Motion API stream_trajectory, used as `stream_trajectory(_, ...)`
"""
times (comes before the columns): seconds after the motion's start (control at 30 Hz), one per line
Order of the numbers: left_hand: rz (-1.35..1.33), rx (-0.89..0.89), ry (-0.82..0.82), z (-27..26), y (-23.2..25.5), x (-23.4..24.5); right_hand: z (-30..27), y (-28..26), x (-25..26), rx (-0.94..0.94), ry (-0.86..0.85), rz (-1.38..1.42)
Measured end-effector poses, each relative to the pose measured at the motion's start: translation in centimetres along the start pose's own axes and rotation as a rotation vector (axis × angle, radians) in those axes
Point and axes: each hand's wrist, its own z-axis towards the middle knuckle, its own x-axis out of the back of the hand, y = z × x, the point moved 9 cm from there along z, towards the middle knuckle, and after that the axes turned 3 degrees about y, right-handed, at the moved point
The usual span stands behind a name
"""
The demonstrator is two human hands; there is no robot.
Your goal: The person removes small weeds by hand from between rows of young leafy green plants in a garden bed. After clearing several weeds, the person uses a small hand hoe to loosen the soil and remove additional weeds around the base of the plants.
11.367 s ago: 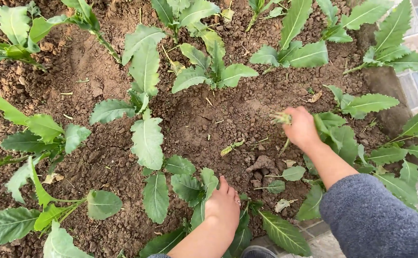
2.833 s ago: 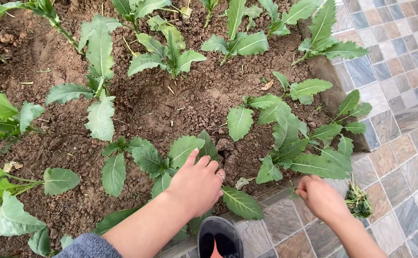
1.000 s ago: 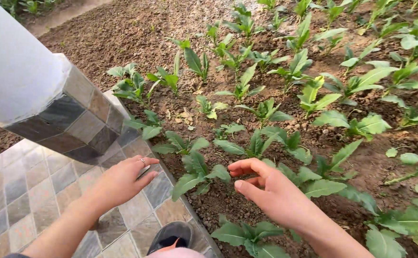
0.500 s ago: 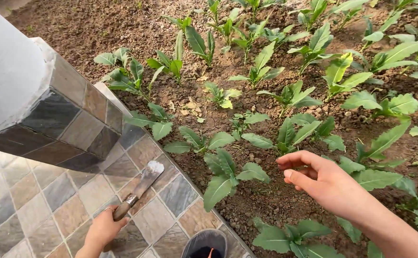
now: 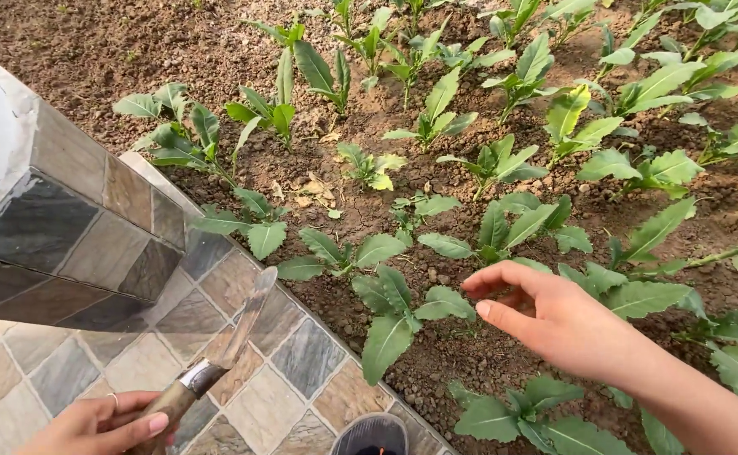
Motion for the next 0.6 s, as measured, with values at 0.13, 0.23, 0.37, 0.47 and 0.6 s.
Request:
stream_trajectory(0.13,-0.329,-0.103,-0.108,-7.8,10.6,-5.8,-2.0,-3.2,0.4,0.085,0.019,-0.089)
stream_trajectory(0.23,-0.202,-0.249,-0.191,-12.6,19.1,-13.5,-3.1,-4.9,1.8,0.162,0.103,-0.101)
stream_trajectory(0.37,-0.460,-0.209,-0.480,-15.0,26.0,-25.9,-5.1,-4.0,7.3,0.071,0.395,-0.064)
stream_trajectory(0.47,-0.612,0.000,-0.593,-15.7,27.8,-33.1,-6.4,-0.2,11.5,0.283,0.693,0.004)
stream_trajectory(0.6,-0.628,0.113,-0.700,-12.4,27.0,-41.8,-7.0,6.4,13.4,0.337,0.828,0.038)
